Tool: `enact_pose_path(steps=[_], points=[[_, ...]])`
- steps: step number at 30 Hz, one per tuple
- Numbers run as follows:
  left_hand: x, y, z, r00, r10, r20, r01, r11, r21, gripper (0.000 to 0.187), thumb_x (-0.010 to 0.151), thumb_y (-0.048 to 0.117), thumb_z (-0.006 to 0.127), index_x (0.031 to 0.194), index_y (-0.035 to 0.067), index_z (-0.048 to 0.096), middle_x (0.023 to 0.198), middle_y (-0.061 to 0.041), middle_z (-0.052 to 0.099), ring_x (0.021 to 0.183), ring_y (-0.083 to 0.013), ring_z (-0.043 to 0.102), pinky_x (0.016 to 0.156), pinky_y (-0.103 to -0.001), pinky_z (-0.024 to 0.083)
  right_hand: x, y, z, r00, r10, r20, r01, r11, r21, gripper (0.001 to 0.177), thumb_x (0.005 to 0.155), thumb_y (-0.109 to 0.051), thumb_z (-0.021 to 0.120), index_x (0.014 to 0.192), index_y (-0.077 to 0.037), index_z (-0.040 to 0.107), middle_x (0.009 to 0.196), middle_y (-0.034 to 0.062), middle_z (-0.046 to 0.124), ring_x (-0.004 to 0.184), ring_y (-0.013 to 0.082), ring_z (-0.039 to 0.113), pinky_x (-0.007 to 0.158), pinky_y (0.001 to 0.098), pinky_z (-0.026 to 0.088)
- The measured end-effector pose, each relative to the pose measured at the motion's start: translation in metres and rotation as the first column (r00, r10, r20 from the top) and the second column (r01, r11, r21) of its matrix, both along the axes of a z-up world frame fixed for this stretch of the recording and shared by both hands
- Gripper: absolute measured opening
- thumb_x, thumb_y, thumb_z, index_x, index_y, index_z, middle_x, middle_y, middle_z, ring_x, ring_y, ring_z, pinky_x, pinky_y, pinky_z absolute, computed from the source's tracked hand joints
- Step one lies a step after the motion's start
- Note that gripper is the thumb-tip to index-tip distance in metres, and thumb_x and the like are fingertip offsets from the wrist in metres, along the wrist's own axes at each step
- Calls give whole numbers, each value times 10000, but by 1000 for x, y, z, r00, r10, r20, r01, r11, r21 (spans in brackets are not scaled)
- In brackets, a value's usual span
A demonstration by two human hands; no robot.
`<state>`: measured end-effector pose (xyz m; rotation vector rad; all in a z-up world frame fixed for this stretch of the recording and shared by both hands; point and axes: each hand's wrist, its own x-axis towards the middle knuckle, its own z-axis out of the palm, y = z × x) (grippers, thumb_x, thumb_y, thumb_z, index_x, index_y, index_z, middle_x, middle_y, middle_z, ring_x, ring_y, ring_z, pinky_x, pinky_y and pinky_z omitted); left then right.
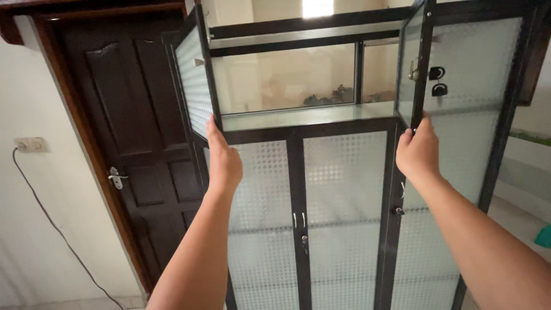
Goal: The person opens a glass-fronted cabinet, inserts a key into the lock, turns it, and closes the doors. The person then opens the upper cabinet doors and closes them again.
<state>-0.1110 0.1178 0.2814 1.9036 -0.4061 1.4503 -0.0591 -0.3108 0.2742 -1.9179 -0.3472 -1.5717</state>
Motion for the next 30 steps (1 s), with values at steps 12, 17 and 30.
enact_pose_path(steps=[12,17,30], points=[[-17,7,-2,997,-53,50,52,998,33,873,818,-238,340,1612,-42,34,1678,-304,144,1593,-389,141,1296,-403,153,-13,0,-2,991,-3,-135,16,996,93,416,1025,-82,548,1432,-18,489,990,290,696,916,497,669,775,565,523],[-17,10,-5,996,-74,50,73,997,7,867,830,-230,343,1620,-37,44,1682,-314,133,1592,-393,141,1296,-403,171,-17,8,-2,998,-3,-62,5,999,37,489,1007,-65,558,1481,0,458,1025,294,694,922,502,661,765,561,526],[-13,2,-4,999,-8,54,7,1000,17,862,822,-227,349,1615,-43,64,1685,-292,132,1588,-390,137,1298,-427,161,-24,20,-2,992,-10,-125,11,1000,10,480,1041,-80,511,1505,-14,411,1034,280,700,932,485,666,800,564,521]])
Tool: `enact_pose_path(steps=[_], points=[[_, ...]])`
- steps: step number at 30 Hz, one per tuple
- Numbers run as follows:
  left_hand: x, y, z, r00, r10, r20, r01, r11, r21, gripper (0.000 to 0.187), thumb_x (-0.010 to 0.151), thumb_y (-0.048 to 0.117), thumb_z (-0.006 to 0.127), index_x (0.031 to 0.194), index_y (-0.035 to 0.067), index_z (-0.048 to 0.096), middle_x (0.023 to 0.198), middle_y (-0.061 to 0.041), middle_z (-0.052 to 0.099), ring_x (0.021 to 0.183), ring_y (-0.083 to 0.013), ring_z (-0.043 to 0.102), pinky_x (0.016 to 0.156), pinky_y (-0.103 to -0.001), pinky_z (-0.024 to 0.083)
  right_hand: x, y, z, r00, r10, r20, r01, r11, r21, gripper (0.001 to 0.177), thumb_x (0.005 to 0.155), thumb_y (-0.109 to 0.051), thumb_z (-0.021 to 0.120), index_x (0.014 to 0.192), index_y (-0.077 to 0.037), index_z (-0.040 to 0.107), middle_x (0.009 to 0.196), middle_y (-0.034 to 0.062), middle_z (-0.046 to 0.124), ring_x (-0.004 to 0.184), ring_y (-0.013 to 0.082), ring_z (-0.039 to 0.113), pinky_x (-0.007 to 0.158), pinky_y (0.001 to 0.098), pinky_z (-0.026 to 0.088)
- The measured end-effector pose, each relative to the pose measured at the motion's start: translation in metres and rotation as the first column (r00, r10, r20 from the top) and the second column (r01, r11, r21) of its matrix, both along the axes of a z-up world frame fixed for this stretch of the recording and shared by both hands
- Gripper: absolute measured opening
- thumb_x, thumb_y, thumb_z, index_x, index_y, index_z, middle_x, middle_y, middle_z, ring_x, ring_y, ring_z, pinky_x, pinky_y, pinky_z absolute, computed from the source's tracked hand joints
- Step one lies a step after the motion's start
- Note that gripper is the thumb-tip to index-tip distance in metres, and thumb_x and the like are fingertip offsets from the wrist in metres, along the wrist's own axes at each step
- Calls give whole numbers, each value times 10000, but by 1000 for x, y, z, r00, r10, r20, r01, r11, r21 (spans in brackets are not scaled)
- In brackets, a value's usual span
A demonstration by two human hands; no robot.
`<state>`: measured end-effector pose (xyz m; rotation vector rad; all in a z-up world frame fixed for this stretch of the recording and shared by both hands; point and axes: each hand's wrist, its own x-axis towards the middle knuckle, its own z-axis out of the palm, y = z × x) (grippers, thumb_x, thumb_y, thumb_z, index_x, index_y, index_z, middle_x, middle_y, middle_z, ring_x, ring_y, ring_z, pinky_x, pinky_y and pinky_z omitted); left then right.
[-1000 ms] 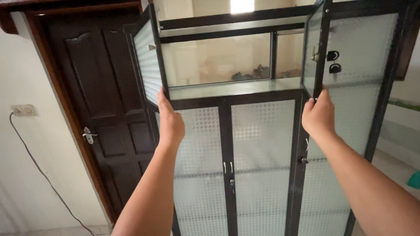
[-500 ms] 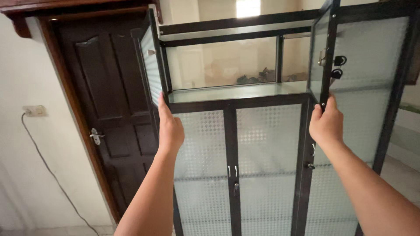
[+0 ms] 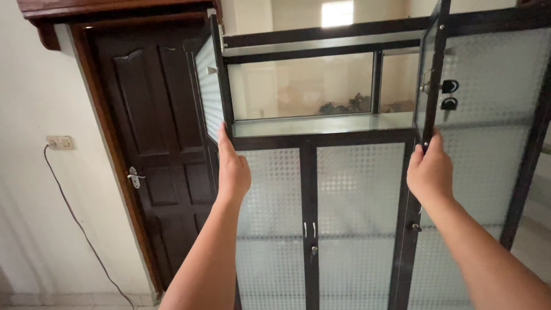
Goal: The person opens a glass-fronted cabinet, inserts a key into the lock, turns it, and closes the doors. The person then opens the upper cabinet doors and closes them again.
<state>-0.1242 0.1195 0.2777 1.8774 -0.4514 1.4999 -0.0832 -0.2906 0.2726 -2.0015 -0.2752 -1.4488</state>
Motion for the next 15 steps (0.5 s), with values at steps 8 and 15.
enact_pose_path(steps=[8,15], points=[[14,-4,-5,999,37,-30,-37,999,-18,867,808,-234,352,1607,-58,66,1674,-304,113,1581,-410,93,1288,-431,124,2,7,-1,1000,-17,-23,18,1000,8,517,1029,-98,513,1528,-33,396,1009,289,697,897,505,658,773,582,509],[26,-3,-5,992,-74,101,74,997,5,872,765,-236,326,1587,-107,67,1676,-328,131,1593,-417,116,1297,-434,105,5,14,-1,999,-32,-19,33,999,30,549,1021,-125,517,1546,-74,368,1013,284,698,892,498,664,780,581,516]])
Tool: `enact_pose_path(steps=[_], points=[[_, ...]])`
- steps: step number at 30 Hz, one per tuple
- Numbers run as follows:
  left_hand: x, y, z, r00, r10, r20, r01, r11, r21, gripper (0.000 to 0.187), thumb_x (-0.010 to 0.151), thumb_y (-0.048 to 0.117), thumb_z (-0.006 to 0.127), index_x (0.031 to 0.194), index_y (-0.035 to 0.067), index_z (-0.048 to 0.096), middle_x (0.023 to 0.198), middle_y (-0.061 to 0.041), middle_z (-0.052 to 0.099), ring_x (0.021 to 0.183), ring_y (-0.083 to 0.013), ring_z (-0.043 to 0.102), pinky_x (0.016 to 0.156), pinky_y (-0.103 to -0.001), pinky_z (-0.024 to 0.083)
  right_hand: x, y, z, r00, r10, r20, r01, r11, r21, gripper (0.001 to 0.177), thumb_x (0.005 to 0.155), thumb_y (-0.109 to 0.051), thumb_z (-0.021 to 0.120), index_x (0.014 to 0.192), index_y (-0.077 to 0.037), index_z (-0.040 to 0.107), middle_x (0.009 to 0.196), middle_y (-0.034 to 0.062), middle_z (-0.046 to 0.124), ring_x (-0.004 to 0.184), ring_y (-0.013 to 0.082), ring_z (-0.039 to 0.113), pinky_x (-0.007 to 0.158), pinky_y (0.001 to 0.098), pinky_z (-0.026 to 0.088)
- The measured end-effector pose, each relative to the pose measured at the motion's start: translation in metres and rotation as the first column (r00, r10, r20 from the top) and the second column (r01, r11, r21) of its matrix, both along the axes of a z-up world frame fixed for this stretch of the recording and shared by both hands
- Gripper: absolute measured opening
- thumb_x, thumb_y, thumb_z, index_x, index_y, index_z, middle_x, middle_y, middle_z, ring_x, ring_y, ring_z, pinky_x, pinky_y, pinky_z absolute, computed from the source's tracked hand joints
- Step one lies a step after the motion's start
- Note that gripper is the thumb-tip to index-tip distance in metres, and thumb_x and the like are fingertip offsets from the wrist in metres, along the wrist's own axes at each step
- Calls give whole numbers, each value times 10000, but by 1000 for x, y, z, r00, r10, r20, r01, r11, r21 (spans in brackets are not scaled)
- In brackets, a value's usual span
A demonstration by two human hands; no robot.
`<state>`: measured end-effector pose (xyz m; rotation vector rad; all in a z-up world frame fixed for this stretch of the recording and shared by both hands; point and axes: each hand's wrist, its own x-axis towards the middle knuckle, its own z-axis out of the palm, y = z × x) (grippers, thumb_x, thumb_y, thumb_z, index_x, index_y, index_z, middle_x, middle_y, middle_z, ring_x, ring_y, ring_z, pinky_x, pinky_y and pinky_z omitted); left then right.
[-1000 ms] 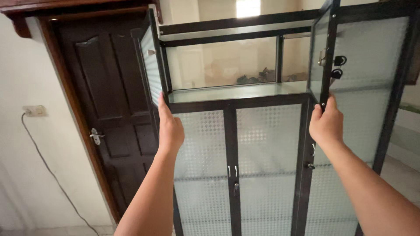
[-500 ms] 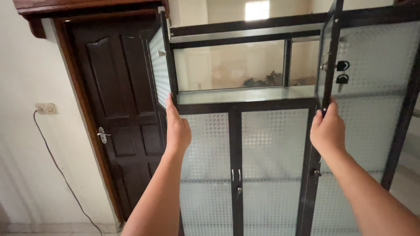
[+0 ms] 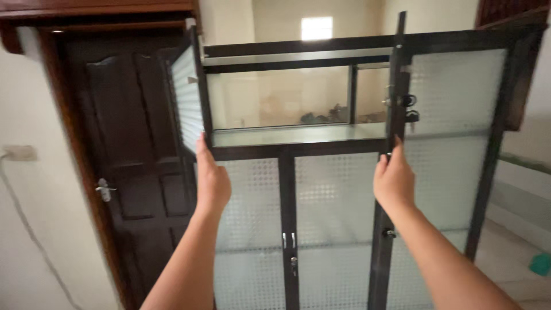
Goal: The person opens a glass-fronted cabinet, inserts a key into the lock, turns it, and closes the doors. The person then opens the upper cabinet doors and closes them again.
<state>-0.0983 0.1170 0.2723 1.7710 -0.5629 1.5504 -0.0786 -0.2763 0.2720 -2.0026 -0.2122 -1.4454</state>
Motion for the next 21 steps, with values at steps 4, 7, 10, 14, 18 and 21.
enact_pose_path(steps=[4,7,10,14,18,21], points=[[-6,2,-4,993,105,-49,-104,994,16,815,838,-217,353,1598,-104,81,1666,-335,149,1581,-434,146,1302,-427,143,-7,5,1,998,32,-53,-30,999,26,560,1009,-123,496,1551,-115,352,1015,267,702,894,490,667,769,574,518],[-8,0,-2,989,142,-36,-141,990,29,812,841,-211,364,1598,-100,90,1659,-339,155,1576,-443,151,1301,-439,148,-10,7,3,998,29,-50,-28,999,15,560,1016,-121,491,1556,-112,341,1022,262,705,903,484,670,788,569,522],[-8,-4,0,984,172,-43,-171,985,28,821,831,-212,365,1597,-88,95,1659,-334,158,1576,-441,147,1297,-452,147,-10,8,4,997,13,-75,-12,1000,11,574,1015,-129,499,1563,-101,331,1031,269,700,910,487,666,794,569,519],[-12,-9,0,986,141,-95,-143,990,-19,845,829,-206,377,1605,-49,83,1664,-327,139,1575,-433,121,1283,-447,168,-10,11,3,999,21,-31,-21,1000,-1,564,1011,-129,501,1551,-79,347,1090,273,695,932,483,671,787,562,529],[-14,-11,1,983,94,-159,-101,994,-39,855,840,-209,360,1615,-18,54,1671,-326,91,1576,-428,85,1273,-456,155,-10,14,3,999,46,-10,-46,999,-4,562,1012,-138,492,1552,-83,344,1154,270,685,917,481,675,782,554,537],[-13,-10,2,982,118,-150,-125,992,-32,858,837,-205,362,1617,-13,59,1666,-327,96,1578,-428,86,1278,-463,152,-12,17,4,998,55,-22,-55,998,-6,568,1009,-133,481,1557,-100,338,1178,262,682,919,477,677,779,547,542]])
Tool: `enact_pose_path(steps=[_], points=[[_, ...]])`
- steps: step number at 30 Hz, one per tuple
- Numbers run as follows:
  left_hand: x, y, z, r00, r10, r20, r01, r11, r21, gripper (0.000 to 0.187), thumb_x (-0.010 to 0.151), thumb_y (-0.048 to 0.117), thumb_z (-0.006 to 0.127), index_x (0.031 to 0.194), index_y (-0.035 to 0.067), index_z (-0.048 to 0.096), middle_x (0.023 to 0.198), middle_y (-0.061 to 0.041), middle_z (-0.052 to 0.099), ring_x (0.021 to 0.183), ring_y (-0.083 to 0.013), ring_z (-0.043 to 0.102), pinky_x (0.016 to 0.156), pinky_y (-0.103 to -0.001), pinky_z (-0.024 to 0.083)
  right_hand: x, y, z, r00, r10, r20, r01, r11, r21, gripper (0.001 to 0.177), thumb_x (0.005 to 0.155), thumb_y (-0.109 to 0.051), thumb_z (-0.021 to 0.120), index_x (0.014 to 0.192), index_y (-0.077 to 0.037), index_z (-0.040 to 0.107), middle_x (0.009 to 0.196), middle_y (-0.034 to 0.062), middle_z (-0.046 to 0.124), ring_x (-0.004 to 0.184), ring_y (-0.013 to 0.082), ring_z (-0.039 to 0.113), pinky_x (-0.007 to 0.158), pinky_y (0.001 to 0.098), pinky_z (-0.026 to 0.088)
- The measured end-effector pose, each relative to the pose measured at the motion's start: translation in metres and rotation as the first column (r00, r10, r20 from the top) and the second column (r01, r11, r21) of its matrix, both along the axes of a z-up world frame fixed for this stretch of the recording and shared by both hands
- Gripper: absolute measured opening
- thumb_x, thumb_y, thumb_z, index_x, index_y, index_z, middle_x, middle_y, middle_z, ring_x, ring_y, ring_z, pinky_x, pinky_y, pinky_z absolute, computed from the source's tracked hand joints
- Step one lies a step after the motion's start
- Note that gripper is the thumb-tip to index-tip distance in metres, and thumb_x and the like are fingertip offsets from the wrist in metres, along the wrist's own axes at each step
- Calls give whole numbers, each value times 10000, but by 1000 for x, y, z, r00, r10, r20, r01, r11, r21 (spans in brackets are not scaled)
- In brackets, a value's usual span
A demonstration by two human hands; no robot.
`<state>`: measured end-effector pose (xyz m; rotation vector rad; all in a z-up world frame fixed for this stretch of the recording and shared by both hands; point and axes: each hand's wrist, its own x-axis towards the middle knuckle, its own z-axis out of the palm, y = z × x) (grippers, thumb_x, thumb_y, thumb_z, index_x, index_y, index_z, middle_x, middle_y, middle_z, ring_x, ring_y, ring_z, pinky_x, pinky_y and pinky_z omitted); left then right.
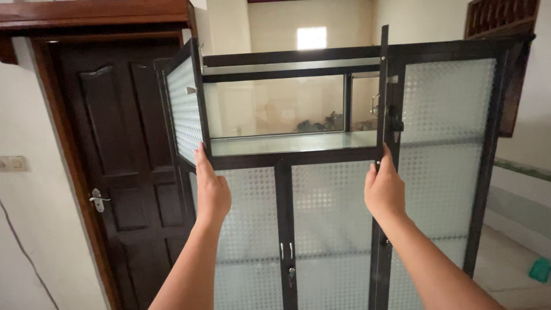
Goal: The person opens a glass-fronted cabinet, inserts a key into the lock, turns it, and closes the doors. The person then opens the upper cabinet doors and closes them again.
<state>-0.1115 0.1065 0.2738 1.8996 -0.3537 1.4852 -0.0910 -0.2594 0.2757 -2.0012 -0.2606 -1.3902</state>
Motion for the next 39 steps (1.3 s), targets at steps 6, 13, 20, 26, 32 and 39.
enact_pose_path(steps=[6,13,20,26,32,39], points=[[4,-1,-2,999,15,41,-15,1000,15,839,844,-192,364,1616,-24,82,1664,-340,120,1578,-447,100,1277,-475,170,-2,1,0,1000,-1,6,1,1000,-6,559,1019,-127,479,1556,-100,328,1175,257,686,923,477,676,775,548,542],[7,-4,-2,998,38,54,-39,999,19,816,849,-178,359,1611,-42,100,1654,-357,134,1575,-461,106,1277,-485,175,0,-1,-2,999,-16,44,18,999,-33,557,1015,-123,486,1549,-80,337,1165,257,687,904,464,687,768,537,550],[5,-4,-2,998,22,55,-24,999,22,814,851,-181,351,1612,-46,98,1655,-360,129,1572,-466,99,1273,-491,172,-3,1,-1,997,-33,76,37,998,-55,563,1011,-113,497,1549,-70,338,1192,256,687,889,469,685,756,537,552],[5,-4,-1,1000,-2,13,2,1000,-7,817,852,-188,339,1614,-43,81,1658,-357,105,1573,-468,65,1267,-498,167,-7,3,1,994,3,-108,-3,1000,4,567,1034,-145,459,1576,-84,307,1084,231,709,847,418,716,735,499,583],[10,-5,-2,997,25,76,-29,998,52,838,838,-189,364,1611,-45,73,1661,-349,122,1577,-476,75,1280,-507,174,-3,3,-1,998,-42,38,44,997,-58,560,1028,-133,491,1555,-40,329,1145,249,698,860,440,700,736,512,564],[11,-9,-3,998,13,58,-15,1000,27,844,837,-201,364,1617,-44,81,1665,-351,120,1579,-474,80,1272,-500,192,3,3,-6,996,-30,85,36,997,-67,563,1024,-140,505,1556,-39,349,1230,249,679,918,436,698,774,503,565]])
